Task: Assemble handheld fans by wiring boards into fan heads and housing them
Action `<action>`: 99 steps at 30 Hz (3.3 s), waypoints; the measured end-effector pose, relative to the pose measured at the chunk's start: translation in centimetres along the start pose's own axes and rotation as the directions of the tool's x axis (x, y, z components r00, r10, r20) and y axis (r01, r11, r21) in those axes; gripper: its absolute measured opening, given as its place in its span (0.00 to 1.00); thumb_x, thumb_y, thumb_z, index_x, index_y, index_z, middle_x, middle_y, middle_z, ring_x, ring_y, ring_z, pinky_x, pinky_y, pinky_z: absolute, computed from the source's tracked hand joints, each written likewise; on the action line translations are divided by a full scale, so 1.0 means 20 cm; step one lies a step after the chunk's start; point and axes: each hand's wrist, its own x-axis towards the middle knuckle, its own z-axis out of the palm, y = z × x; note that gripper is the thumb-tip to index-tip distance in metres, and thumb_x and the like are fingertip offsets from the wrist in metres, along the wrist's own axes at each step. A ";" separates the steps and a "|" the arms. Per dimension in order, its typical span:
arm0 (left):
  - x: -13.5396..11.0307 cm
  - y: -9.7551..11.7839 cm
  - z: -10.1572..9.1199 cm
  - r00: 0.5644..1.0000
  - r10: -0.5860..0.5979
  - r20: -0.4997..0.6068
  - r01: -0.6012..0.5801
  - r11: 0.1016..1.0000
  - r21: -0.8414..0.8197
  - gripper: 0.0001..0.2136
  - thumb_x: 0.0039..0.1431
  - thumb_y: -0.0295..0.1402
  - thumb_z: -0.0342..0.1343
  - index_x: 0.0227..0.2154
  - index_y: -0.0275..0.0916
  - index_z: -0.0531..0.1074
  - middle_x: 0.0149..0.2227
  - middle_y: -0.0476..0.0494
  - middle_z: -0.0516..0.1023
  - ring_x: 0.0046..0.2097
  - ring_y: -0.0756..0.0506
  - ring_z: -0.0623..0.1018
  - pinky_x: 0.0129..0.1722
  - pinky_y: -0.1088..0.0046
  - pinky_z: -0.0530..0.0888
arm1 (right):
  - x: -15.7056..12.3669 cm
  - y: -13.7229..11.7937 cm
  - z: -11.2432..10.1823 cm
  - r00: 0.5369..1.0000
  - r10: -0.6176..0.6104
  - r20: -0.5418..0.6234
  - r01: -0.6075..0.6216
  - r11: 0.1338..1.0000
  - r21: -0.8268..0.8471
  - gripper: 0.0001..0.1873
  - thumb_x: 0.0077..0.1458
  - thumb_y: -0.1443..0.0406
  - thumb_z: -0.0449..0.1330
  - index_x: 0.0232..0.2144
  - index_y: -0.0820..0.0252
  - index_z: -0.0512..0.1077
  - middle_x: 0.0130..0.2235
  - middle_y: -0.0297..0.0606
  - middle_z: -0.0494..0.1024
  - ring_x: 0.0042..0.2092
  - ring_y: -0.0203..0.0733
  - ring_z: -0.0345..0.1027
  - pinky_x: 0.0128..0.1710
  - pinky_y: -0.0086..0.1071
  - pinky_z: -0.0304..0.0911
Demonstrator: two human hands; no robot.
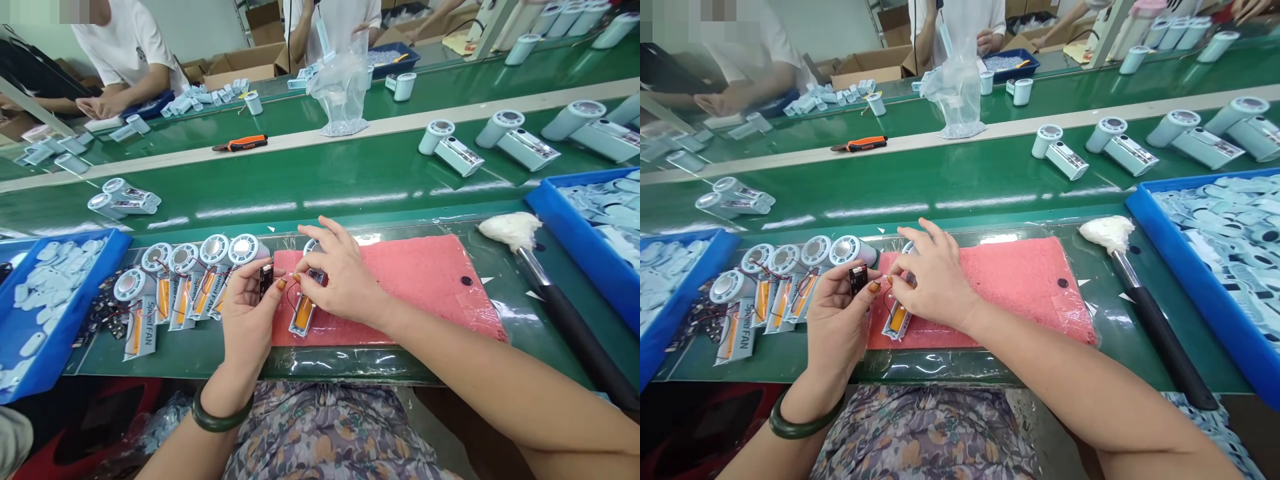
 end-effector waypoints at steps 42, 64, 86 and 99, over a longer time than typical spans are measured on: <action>-0.06 0.01 0.00 0.978 -0.182 0.106 0.181 0.983 0.017 0.18 0.58 0.40 0.65 0.51 0.45 0.79 0.34 0.47 0.79 0.30 0.51 0.75 0.31 0.76 0.78 | -0.01 0.02 0.02 0.981 -0.180 -0.068 0.168 0.974 -0.151 0.09 0.62 0.67 0.56 0.32 0.54 0.75 0.57 0.37 0.78 0.67 0.52 0.59 0.68 0.57 0.46; -0.08 -0.01 -0.01 0.993 -0.021 0.113 -0.011 0.960 0.279 0.16 0.62 0.38 0.62 0.52 0.45 0.79 0.42 0.45 0.82 0.37 0.48 0.77 0.40 0.73 0.77 | -0.01 0.03 0.04 0.949 -0.307 -0.078 0.277 0.924 -0.262 0.12 0.67 0.68 0.53 0.36 0.55 0.77 0.55 0.38 0.80 0.64 0.47 0.65 0.67 0.52 0.48; -0.08 -0.03 -0.02 0.997 0.073 0.037 -0.081 0.948 0.308 0.17 0.60 0.35 0.64 0.52 0.44 0.78 0.44 0.45 0.81 0.42 0.48 0.79 0.46 0.72 0.78 | -0.02 0.03 0.05 0.969 -0.241 -0.055 0.222 0.947 -0.230 0.08 0.65 0.66 0.57 0.35 0.54 0.76 0.56 0.36 0.79 0.63 0.50 0.64 0.67 0.55 0.47; 0.03 0.05 0.04 0.980 -0.190 -0.055 0.187 0.980 -0.064 0.17 0.43 0.34 0.74 0.36 0.39 0.77 0.32 0.51 0.79 0.30 0.54 0.76 0.33 0.81 0.75 | 0.00 0.05 0.06 0.932 -0.349 -0.096 0.318 0.917 -0.240 0.10 0.65 0.67 0.57 0.32 0.56 0.76 0.54 0.37 0.81 0.64 0.52 0.62 0.67 0.56 0.45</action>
